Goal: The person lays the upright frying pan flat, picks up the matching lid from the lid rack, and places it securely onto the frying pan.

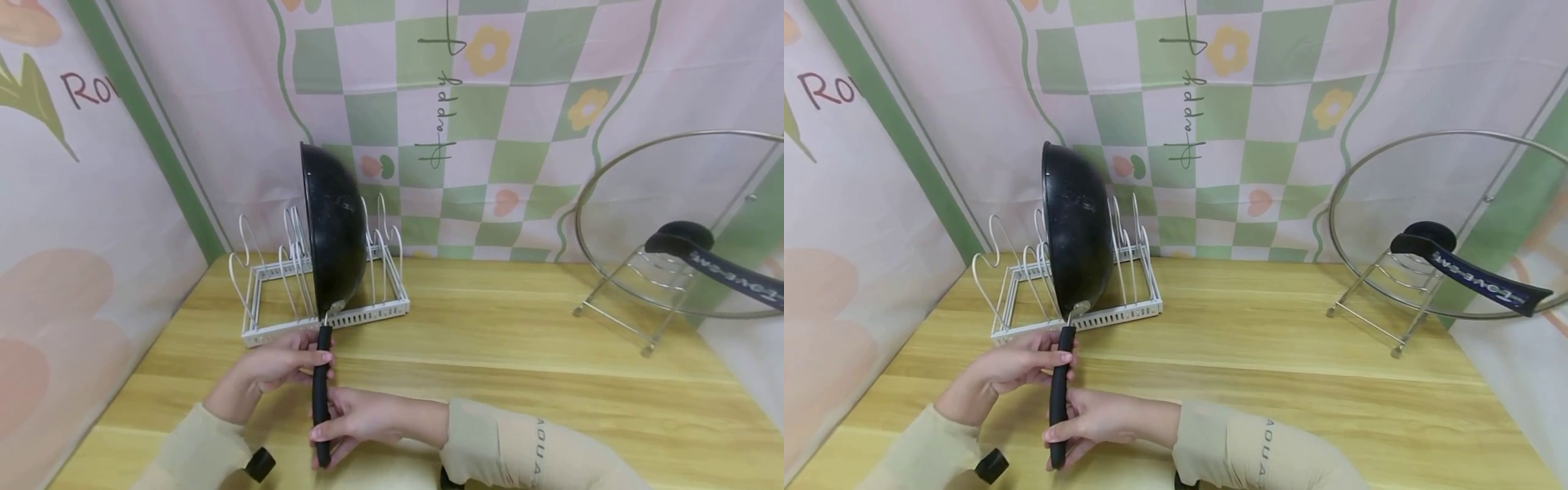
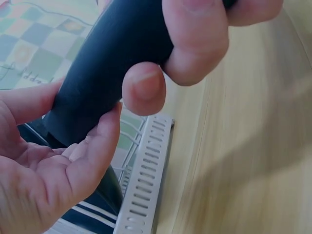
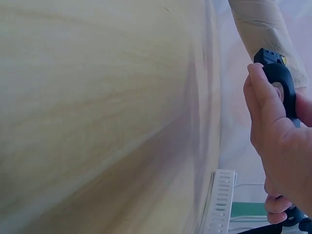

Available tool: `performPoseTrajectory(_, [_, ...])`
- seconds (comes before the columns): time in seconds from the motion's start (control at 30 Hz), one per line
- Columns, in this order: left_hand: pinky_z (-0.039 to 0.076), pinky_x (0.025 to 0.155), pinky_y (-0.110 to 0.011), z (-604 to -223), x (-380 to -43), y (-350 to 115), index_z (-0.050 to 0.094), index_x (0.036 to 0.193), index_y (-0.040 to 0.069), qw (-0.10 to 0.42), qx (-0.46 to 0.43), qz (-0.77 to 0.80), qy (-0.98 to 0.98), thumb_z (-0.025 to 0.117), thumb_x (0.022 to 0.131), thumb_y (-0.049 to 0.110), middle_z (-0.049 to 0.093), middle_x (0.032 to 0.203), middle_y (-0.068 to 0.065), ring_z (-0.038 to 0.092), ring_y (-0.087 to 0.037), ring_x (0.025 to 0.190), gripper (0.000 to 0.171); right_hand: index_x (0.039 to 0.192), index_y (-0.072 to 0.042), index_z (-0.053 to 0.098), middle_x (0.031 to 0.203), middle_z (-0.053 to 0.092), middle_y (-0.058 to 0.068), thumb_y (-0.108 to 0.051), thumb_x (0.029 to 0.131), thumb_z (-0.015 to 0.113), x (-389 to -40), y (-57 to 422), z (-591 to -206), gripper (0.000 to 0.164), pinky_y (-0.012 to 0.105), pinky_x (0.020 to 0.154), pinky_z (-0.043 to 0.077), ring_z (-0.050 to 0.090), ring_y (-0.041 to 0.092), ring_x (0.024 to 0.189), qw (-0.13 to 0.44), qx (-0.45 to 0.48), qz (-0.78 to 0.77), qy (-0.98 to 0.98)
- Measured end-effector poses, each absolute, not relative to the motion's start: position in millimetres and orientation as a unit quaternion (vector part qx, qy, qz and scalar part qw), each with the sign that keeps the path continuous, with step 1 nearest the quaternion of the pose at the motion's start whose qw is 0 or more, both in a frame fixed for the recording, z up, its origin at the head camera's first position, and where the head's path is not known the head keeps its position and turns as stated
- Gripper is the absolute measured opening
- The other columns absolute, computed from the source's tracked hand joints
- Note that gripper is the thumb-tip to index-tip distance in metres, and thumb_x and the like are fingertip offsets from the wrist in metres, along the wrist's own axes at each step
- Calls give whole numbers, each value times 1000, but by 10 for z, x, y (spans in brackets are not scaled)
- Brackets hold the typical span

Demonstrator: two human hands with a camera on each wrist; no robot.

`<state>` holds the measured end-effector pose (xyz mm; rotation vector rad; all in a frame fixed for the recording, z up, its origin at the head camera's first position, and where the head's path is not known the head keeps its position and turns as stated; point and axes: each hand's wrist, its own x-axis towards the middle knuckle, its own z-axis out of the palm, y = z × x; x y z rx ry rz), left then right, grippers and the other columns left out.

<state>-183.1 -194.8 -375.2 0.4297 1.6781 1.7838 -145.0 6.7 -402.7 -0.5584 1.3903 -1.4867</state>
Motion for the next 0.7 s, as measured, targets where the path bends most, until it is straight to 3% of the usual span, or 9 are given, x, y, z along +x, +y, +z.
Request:
performPoseTrajectory(0.1, [58,82,-30,-3769,-1833,-1917,46,113,-4,318,159,684,637,55,101,3,67,91,-4,67,-16,88,16,124,-1,41,100,68,29,3,105,51,-1461,116,-4022,22,48,87,59,64,55,106,493,-229,-610,577])
performPoseTrajectory(0.37, [58,82,-31,-3790,-1854,-1860,47,110,-5,309,163,688,636,56,100,3,65,90,-4,66,-15,86,16,126,2,41,103,67,32,3,104,53,-1482,207,-3995,25,48,86,59,65,54,105,490,-222,-607,585])
performPoseTrajectory(0.7, [57,83,-31,-3804,-1832,-1790,50,110,1,301,161,693,635,54,100,0,64,90,-4,65,-15,88,11,126,4,43,101,68,28,4,103,54,-1501,283,-3993,25,47,85,59,64,56,104,493,-226,-604,584])
